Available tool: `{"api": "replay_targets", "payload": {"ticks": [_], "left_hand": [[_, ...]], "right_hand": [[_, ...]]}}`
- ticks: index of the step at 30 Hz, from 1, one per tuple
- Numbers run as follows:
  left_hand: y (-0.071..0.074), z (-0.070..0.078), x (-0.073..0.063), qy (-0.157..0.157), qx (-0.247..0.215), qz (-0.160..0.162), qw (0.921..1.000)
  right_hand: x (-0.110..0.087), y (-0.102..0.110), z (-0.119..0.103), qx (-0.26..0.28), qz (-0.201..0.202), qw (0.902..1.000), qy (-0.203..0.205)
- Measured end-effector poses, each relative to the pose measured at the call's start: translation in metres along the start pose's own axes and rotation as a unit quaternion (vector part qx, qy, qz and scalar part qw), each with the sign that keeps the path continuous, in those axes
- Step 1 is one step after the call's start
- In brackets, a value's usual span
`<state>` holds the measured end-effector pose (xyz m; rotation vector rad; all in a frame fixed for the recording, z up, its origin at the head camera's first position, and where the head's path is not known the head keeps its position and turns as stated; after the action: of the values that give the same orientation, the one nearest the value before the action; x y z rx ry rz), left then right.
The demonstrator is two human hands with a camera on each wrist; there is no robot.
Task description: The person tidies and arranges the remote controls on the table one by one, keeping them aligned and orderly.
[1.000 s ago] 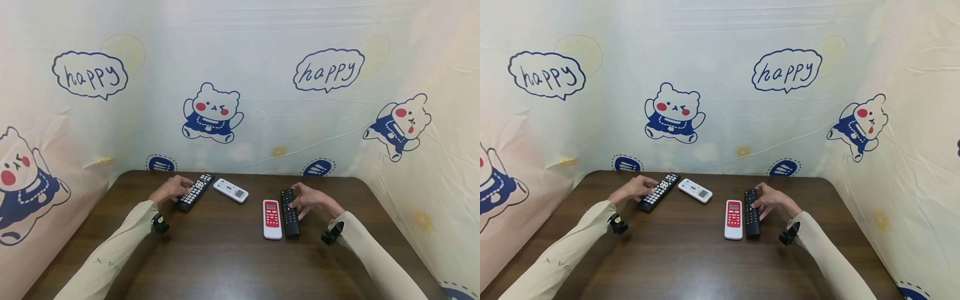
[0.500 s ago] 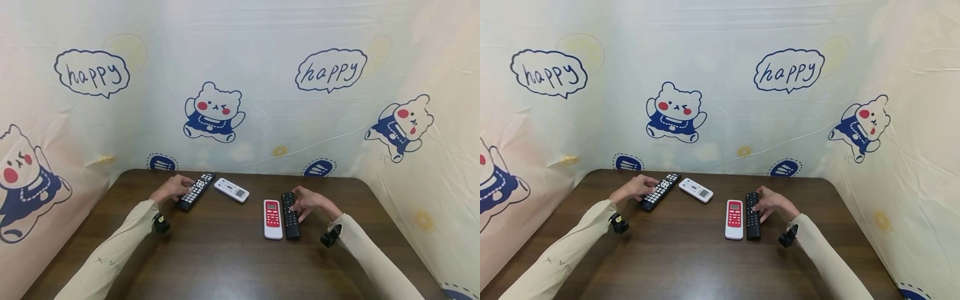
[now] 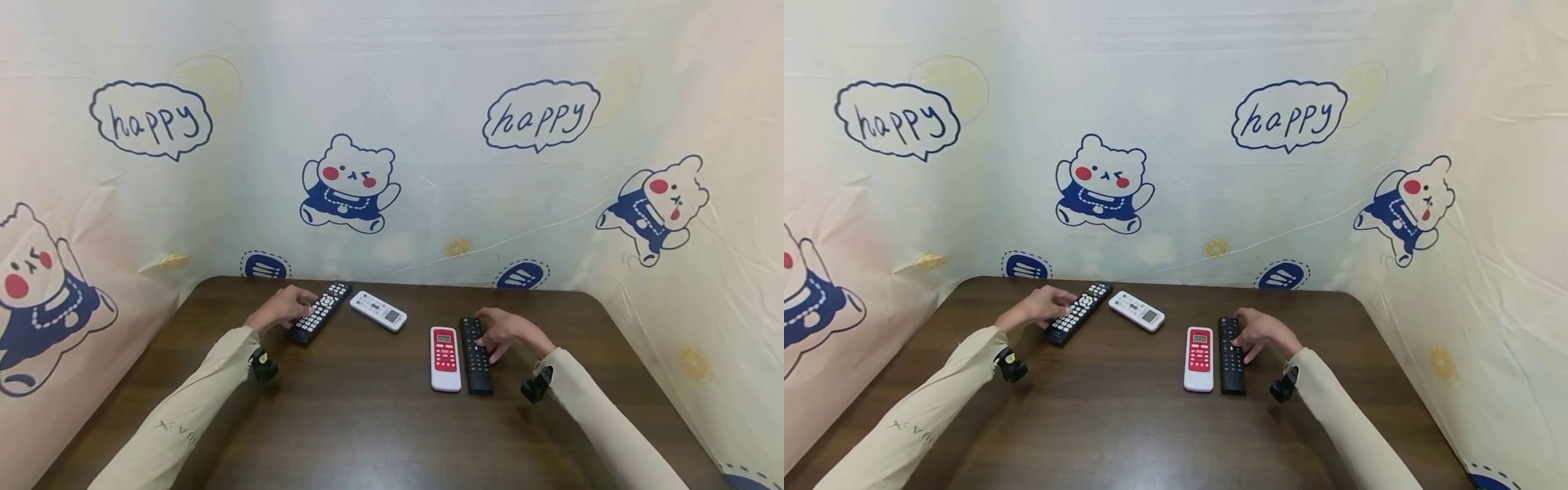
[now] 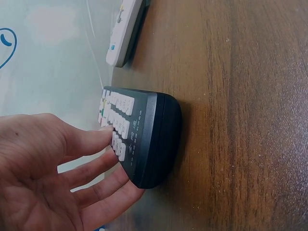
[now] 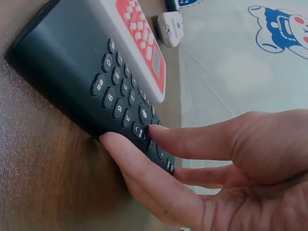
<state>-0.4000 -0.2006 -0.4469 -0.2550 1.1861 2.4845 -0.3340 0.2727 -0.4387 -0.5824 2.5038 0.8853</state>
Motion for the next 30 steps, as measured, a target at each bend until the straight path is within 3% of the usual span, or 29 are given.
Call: {"api": "replay_targets", "payload": {"ticks": [9, 21, 30], "left_hand": [[0.0008, 0.0003, 0.0001, -0.009, -0.001, -0.003, 1.0000], [0.0018, -0.0021, 0.0024, -0.029, 0.004, -0.004, 0.9995], [0.0021, -0.0020, 0.0017, -0.019, 0.001, -0.003, 0.9998]], "right_hand": [[0.0009, 0.0024, 0.0012, 0.014, -0.007, 0.9999, -0.005], [0.0054, -0.0017, 0.0021, 0.003, 0.030, 0.9995, -0.006], [0.0057, -0.0045, -0.0019, 0.010, 0.052, 0.9985, -0.017]]}}
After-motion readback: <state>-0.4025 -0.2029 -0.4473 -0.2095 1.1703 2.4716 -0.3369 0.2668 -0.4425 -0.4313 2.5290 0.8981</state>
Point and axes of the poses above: each hand's wrist, its own x-axis towards the middle knuckle, its own y-axis out of the back of the hand, z = x × y, the point moved 2 cm from there along x, towards the middle knuckle, and after that the axes turned 2 degrees about -z, right-handed, at the moved point
